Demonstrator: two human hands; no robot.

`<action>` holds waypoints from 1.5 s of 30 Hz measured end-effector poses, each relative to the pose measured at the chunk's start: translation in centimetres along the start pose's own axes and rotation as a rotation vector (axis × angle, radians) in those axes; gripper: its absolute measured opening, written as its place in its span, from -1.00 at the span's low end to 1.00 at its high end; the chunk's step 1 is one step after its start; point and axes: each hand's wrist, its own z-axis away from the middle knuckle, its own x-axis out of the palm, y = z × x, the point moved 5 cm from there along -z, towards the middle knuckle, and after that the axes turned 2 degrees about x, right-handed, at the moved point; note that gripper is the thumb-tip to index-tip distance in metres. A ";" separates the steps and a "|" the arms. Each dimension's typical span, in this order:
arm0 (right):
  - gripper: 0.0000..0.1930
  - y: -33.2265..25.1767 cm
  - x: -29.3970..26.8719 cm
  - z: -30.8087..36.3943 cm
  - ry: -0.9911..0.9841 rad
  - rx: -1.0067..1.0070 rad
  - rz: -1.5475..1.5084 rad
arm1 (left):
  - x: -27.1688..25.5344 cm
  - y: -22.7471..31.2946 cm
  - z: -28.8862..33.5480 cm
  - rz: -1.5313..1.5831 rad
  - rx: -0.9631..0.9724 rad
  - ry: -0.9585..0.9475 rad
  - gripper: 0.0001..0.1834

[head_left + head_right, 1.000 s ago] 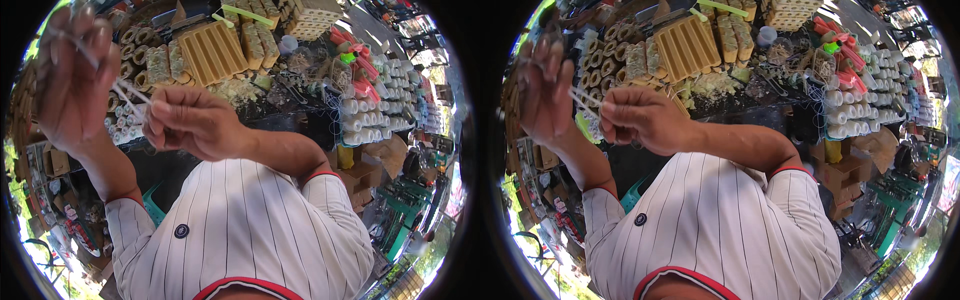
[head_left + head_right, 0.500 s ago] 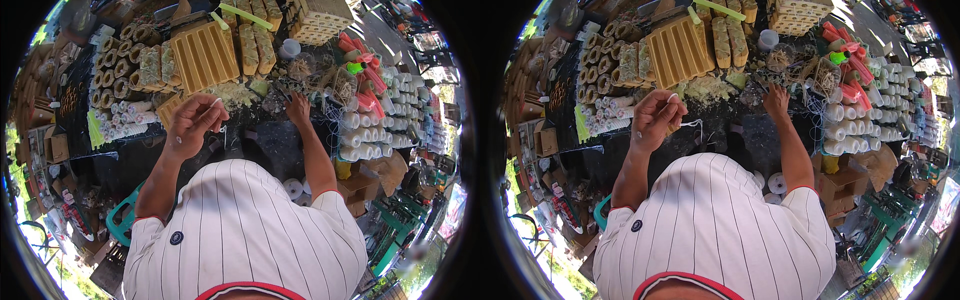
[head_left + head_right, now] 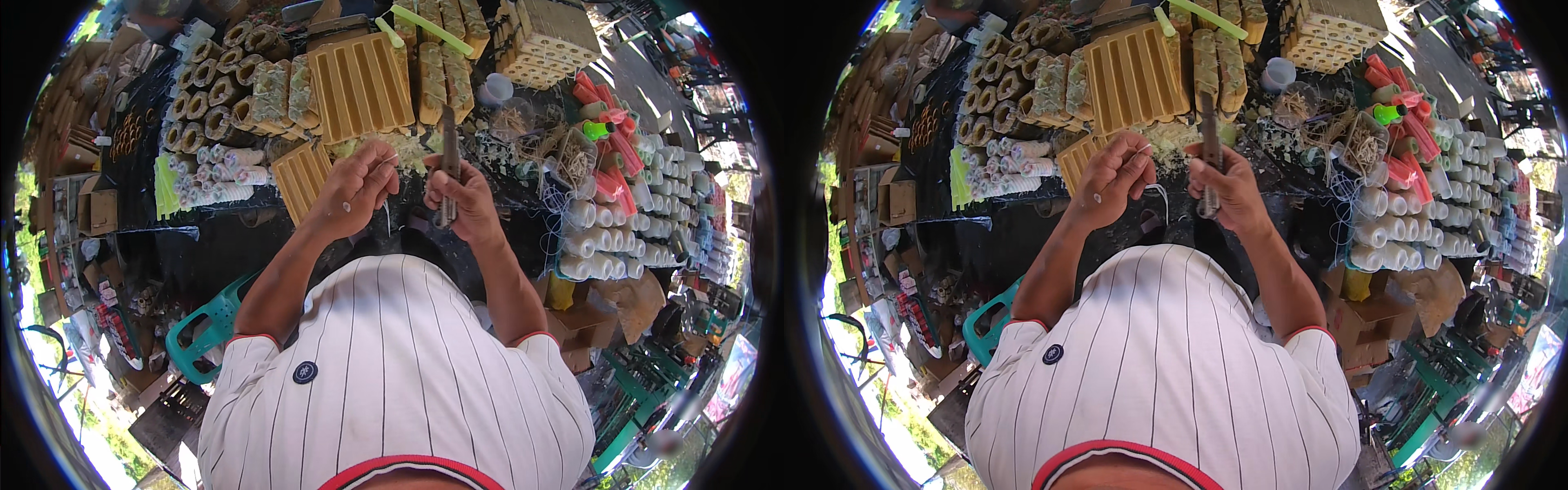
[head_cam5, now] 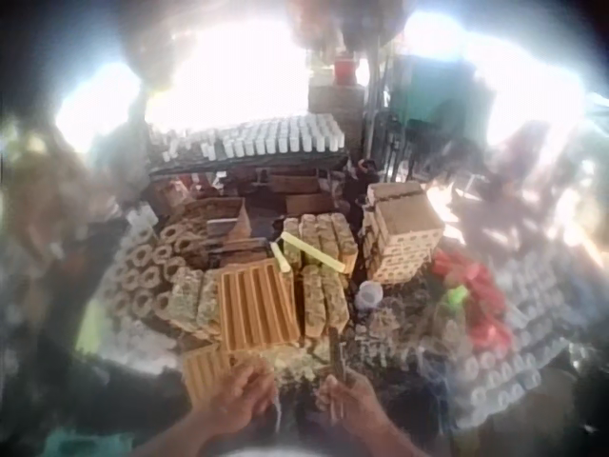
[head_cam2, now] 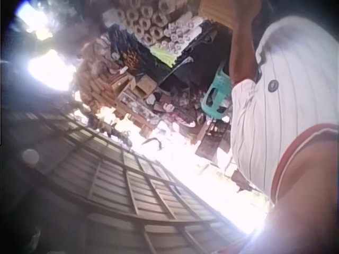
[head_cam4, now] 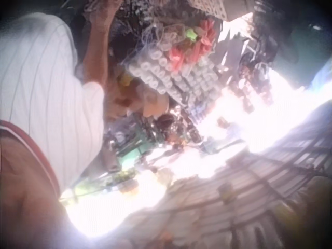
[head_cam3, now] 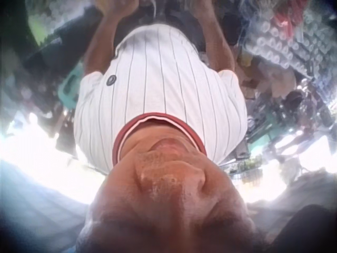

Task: The person assembles decorative items by inserting green strips into yellow rectangular blocks. They handle the blocks and strips by hand, arranging them on a table filled with various craft materials.

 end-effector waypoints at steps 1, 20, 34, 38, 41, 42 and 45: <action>-0.66 -0.1 2.3 -0.2 -0.028 0.006 0.065 | 0.2 0.0 0.2 -0.070 -0.018 -0.033 -0.91; -0.86 4.2 5.3 -2.5 0.150 -0.030 0.360 | -4.0 -3.0 3.1 -0.471 0.208 0.109 -0.89; -0.84 3.8 6.3 -3.1 0.198 -0.035 0.399 | -4.8 -3.0 1.4 -0.541 0.303 0.122 -0.92; -0.86 0.6 7.2 -3.9 0.120 -0.122 0.379 | -5.2 -2.6 0.6 -0.414 0.301 0.117 -0.89; -0.80 -1.2 7.2 -4.2 0.214 -0.170 0.510 | -5.6 -1.3 -0.1 -0.529 0.361 0.138 -0.88; -0.78 -1.6 6.7 -3.8 0.219 -0.176 0.548 | -5.7 -0.9 -0.5 -0.576 0.400 0.158 -0.87; -0.71 -1.6 4.9 -1.3 0.239 -0.179 0.595 | -6.5 -0.7 -1.0 -0.668 0.450 0.210 -0.88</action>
